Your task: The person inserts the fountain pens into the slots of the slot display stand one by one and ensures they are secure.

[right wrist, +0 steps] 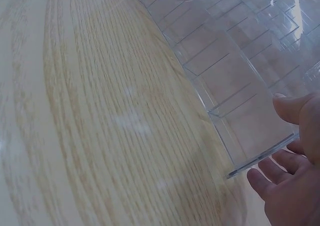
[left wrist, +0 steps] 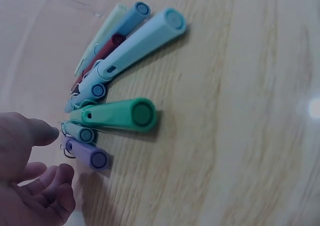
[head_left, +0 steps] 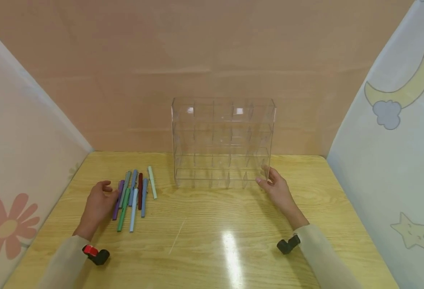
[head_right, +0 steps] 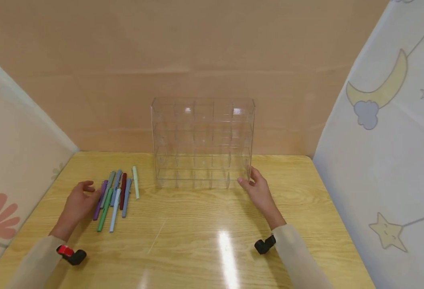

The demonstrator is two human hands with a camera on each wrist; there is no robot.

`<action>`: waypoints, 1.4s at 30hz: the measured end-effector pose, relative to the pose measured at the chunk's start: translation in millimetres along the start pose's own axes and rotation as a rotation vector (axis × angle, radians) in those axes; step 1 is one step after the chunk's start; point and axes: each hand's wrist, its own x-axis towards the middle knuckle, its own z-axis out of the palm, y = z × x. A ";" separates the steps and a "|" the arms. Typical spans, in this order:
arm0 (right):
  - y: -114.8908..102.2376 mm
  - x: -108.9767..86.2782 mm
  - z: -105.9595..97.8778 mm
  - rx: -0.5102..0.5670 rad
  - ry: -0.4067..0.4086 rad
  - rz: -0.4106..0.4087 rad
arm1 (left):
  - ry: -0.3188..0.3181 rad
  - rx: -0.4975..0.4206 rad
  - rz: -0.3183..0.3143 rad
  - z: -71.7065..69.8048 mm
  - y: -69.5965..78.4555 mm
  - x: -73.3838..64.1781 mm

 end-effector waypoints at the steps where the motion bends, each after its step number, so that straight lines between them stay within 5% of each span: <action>1: 0.1 0.1 0.3 -0.001 0.002 -0.003 | -0.005 0.011 0.002 -0.3 -0.5 0.7; 12: 5.7 0.9 1.2 0.013 0.006 -0.010 | -0.038 0.068 -0.006 -1.1 -3.8 9.2; 31: 5.6 0.7 1.4 0.025 0.009 -0.010 | -0.127 0.153 -0.054 -17.2 14.2 23.0; 42: 6.9 2.8 2.4 0.034 0.000 -0.022 | -0.139 0.178 -0.056 -17.7 6.6 29.8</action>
